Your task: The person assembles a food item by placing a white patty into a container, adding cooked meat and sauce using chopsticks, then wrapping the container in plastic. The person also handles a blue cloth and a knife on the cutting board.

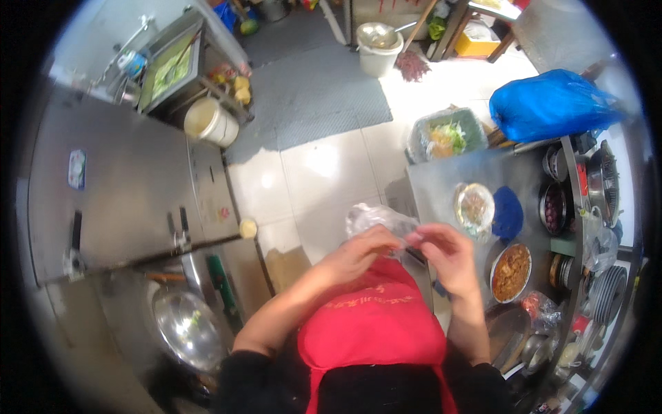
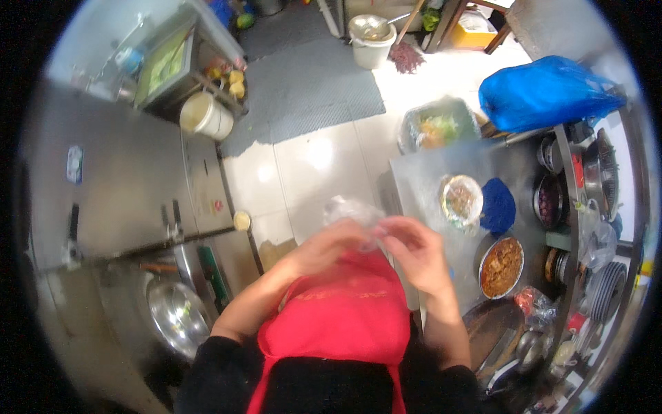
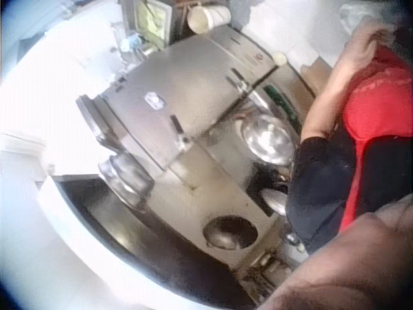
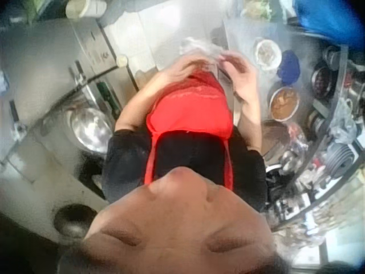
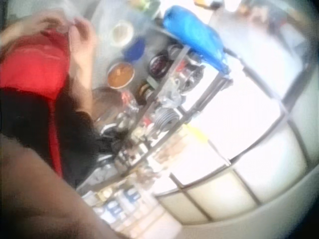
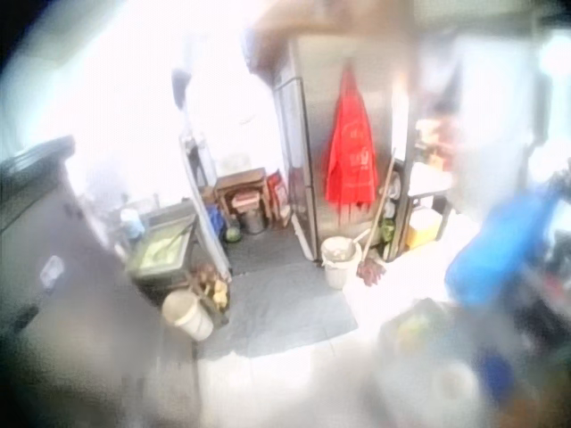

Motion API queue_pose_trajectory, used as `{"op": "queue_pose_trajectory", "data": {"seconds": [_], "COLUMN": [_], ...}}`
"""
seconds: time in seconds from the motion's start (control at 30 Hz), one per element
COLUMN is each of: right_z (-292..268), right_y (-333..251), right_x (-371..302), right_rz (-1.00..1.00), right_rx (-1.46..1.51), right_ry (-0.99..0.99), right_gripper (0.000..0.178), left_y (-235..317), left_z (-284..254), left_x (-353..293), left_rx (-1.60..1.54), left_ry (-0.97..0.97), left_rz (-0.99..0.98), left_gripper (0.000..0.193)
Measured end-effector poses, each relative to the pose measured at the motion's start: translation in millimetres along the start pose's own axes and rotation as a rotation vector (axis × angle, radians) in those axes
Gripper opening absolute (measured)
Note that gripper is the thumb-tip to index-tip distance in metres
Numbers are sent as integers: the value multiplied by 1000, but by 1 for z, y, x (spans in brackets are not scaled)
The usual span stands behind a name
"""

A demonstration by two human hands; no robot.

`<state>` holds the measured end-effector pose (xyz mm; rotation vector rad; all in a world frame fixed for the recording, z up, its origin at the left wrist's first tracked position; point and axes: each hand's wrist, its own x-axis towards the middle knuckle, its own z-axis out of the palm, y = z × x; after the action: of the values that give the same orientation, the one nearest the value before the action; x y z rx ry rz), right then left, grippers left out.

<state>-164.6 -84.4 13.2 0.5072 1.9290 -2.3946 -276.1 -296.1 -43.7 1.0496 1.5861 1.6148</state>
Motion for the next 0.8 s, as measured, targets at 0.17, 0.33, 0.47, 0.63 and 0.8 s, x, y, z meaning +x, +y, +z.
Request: {"op": "queue_pose_trajectory", "data": {"seconds": [0.17,0.33,0.47,0.63,0.8], "right_z": [25,25,18,-3,-40], "right_y": [1,-44,-81,-109,-130], "right_x": [145,263,347,444,539], "right_rz": [-172,-315,-496,-722,-621], "right_rx": [-29,-204,-336,-482,-725], "right_ry": [-1,-127,-196,-59,220], "right_gripper": [25,26,26,28,25], "left_y": [-34,-40,-40,-50,-75], "left_z": [-89,-162,-227,-295,-362], "left_x": [64,152,219,310,429], "left_rx": [-145,-103,-109,141,56], "left_ry": [221,277,343,328,194], "left_rz": [-357,-306,-384,-340,-357], "left_gripper": [28,43,34,15,9]}}
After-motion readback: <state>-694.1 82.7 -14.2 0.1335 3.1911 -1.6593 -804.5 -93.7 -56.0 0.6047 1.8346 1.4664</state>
